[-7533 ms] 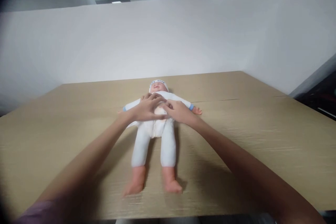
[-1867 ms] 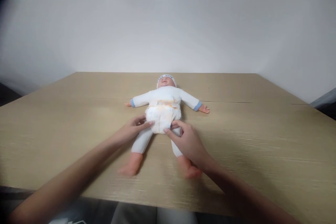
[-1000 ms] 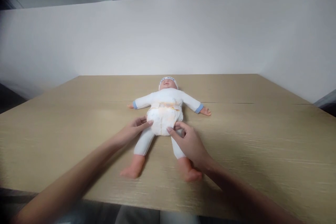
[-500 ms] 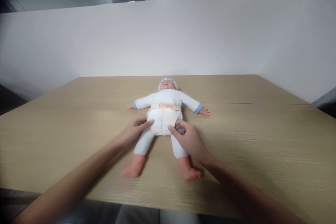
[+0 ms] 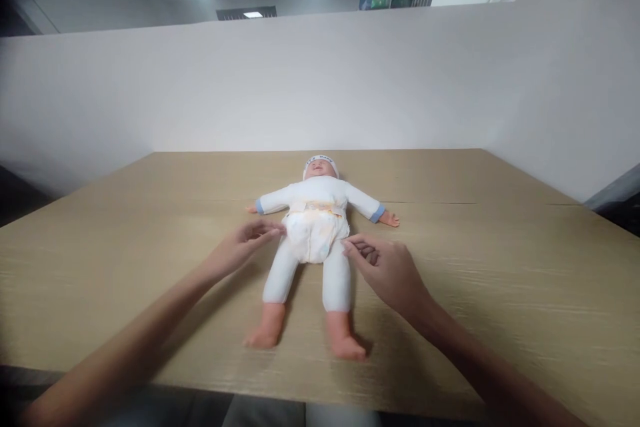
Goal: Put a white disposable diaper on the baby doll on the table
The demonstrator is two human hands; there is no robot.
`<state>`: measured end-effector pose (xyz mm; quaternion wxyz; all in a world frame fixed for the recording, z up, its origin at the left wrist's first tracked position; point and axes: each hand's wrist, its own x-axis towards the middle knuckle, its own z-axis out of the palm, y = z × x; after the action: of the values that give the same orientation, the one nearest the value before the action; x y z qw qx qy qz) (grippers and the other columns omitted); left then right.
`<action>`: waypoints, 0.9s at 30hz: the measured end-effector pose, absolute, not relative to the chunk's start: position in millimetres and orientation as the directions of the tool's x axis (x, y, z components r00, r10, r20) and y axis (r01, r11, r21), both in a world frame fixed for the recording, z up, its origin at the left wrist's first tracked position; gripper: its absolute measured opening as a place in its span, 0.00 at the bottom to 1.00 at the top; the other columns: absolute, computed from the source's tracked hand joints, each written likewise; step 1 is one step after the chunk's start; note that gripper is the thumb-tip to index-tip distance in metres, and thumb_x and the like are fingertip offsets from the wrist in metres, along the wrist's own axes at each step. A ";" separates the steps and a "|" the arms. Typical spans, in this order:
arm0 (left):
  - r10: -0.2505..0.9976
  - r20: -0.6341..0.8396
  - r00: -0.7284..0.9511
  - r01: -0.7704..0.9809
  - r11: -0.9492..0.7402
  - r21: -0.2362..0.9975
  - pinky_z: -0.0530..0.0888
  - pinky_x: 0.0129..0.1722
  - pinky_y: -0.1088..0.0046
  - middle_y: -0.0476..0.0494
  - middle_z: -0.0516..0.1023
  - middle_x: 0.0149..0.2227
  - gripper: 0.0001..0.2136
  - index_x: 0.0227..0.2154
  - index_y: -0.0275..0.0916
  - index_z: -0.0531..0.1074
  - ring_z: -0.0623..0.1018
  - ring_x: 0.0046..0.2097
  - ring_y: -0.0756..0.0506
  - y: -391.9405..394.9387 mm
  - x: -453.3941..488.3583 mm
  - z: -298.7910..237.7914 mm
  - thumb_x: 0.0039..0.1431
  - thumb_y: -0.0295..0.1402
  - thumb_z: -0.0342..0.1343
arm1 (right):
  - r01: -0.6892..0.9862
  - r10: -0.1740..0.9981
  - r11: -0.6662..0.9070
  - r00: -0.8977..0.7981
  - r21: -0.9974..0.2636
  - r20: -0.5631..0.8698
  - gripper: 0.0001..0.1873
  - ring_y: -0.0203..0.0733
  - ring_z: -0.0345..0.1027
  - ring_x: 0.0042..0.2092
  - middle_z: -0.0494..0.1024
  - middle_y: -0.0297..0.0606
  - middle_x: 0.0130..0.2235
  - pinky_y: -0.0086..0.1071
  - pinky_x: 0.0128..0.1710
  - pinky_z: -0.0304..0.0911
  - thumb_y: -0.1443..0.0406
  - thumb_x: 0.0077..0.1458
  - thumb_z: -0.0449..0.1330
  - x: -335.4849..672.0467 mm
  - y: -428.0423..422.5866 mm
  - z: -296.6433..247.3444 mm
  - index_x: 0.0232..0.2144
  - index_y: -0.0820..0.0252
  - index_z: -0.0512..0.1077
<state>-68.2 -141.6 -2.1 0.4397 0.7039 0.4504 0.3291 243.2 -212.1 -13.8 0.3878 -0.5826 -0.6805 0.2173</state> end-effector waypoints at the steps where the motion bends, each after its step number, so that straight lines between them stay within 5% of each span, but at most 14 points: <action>1: 0.922 0.120 0.369 0.419 -0.280 0.864 0.72 0.52 0.61 0.42 0.82 0.51 0.17 0.48 0.42 0.77 0.78 0.51 0.39 -135.4 -75.7 -2.0 0.67 0.49 0.57 | 0.656 0.946 0.246 -0.003 -0.714 0.323 0.14 0.47 0.79 0.37 0.85 0.36 0.36 0.38 0.38 0.70 0.53 0.66 0.61 251.9 -207.9 -14.8 0.42 0.53 0.82; 6: 0.870 0.354 0.344 0.781 -0.474 0.406 0.67 0.58 0.57 0.38 0.75 0.57 0.21 0.54 0.40 0.71 0.70 0.59 0.34 -80.9 -87.7 -11.9 0.65 0.47 0.59 | 0.851 0.804 0.340 -0.042 -0.401 0.593 0.22 0.55 0.75 0.49 0.82 0.46 0.50 0.46 0.53 0.67 0.54 0.63 0.61 290.5 -153.2 -29.7 0.54 0.59 0.75; 10: 0.925 0.214 0.315 0.894 -0.365 0.259 0.64 0.61 0.56 0.33 0.75 0.60 0.27 0.58 0.38 0.68 0.69 0.62 0.32 -37.3 -60.0 -15.4 0.62 0.47 0.61 | 0.919 0.897 0.256 -0.110 -0.299 0.428 0.32 0.61 0.68 0.60 0.77 0.54 0.59 0.46 0.59 0.62 0.53 0.61 0.64 288.6 -100.6 -34.8 0.61 0.65 0.70; 15: 0.969 0.158 0.193 0.935 -0.230 0.269 0.70 0.50 0.58 0.25 0.80 0.50 0.18 0.47 0.31 0.74 0.77 0.52 0.29 -35.3 -26.2 -5.2 0.63 0.41 0.57 | 0.930 0.955 0.096 0.015 -0.355 0.298 0.18 0.56 0.77 0.47 0.83 0.53 0.47 0.37 0.42 0.65 0.56 0.67 0.55 269.0 -80.5 -25.0 0.47 0.63 0.77; 19: 0.981 0.136 0.140 0.926 -0.178 0.333 0.70 0.37 0.66 0.33 0.82 0.42 0.17 0.41 0.35 0.73 0.81 0.42 0.35 -92.2 -27.8 13.5 0.63 0.46 0.56 | 0.915 0.961 0.039 0.075 -0.401 0.264 0.19 0.56 0.78 0.47 0.84 0.50 0.49 0.36 0.40 0.64 0.55 0.67 0.54 271.3 -115.0 -7.6 0.49 0.61 0.77; 23: 0.989 0.137 0.057 0.851 -0.120 0.511 0.68 0.33 0.69 0.41 0.81 0.38 0.21 0.41 0.40 0.68 0.81 0.38 0.38 -200.9 -34.9 26.6 0.61 0.55 0.57 | 0.808 0.971 0.155 -0.020 -0.568 0.237 0.18 0.51 0.77 0.49 0.84 0.41 0.51 0.34 0.44 0.67 0.57 0.65 0.56 282.4 -184.1 12.3 0.53 0.55 0.76; 27: 0.984 0.128 0.123 0.723 -0.177 0.668 0.74 0.40 0.64 0.40 0.80 0.41 0.16 0.46 0.41 0.64 0.81 0.43 0.36 -327.4 -34.9 4.8 0.61 0.42 0.58 | 0.689 0.954 0.296 -0.182 -0.662 0.237 0.21 0.50 0.77 0.49 0.82 0.40 0.52 0.36 0.46 0.69 0.56 0.64 0.58 290.7 -264.4 22.2 0.56 0.55 0.74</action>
<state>-34.9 -327.4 4.8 0.2305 0.7129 0.5985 0.2835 290.7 -264.4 22.2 0.3174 -0.5553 -0.7397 0.2093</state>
